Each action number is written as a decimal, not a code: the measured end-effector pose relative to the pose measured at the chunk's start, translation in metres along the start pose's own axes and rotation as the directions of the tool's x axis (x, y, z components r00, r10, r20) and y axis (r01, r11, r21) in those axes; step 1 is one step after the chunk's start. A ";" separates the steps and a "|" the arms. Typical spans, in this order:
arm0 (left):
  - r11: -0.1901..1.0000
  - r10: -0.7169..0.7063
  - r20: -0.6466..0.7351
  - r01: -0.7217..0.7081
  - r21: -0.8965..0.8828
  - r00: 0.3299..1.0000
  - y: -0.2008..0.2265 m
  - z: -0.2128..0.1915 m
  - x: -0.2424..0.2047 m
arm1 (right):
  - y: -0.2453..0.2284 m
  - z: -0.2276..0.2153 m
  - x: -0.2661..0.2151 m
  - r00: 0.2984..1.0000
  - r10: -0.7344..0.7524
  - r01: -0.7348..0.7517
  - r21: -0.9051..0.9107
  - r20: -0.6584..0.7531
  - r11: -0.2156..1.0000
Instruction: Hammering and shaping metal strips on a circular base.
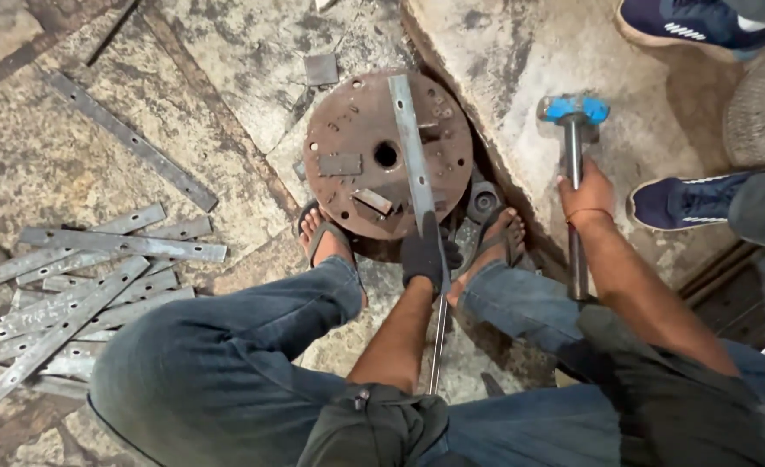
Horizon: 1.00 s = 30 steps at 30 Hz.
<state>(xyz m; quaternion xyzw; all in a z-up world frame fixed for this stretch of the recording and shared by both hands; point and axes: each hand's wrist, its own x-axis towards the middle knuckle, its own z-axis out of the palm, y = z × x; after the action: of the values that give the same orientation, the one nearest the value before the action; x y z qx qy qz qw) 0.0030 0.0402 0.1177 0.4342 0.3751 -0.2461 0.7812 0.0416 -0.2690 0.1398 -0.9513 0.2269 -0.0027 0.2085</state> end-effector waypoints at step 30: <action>0.002 0.059 0.047 -0.047 0.999 0.997 -0.046 -0.001 -0.024 | -0.177 -0.096 -0.152 0.970 0.243 -0.101 0.910 -0.001 0.403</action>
<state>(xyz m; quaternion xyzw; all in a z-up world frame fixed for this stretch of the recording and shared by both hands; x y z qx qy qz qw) -0.0449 0.0194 0.1136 0.8734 0.0790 -0.4076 0.2546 -0.0283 -0.0978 0.3115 -0.6587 0.2998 -0.1658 0.6699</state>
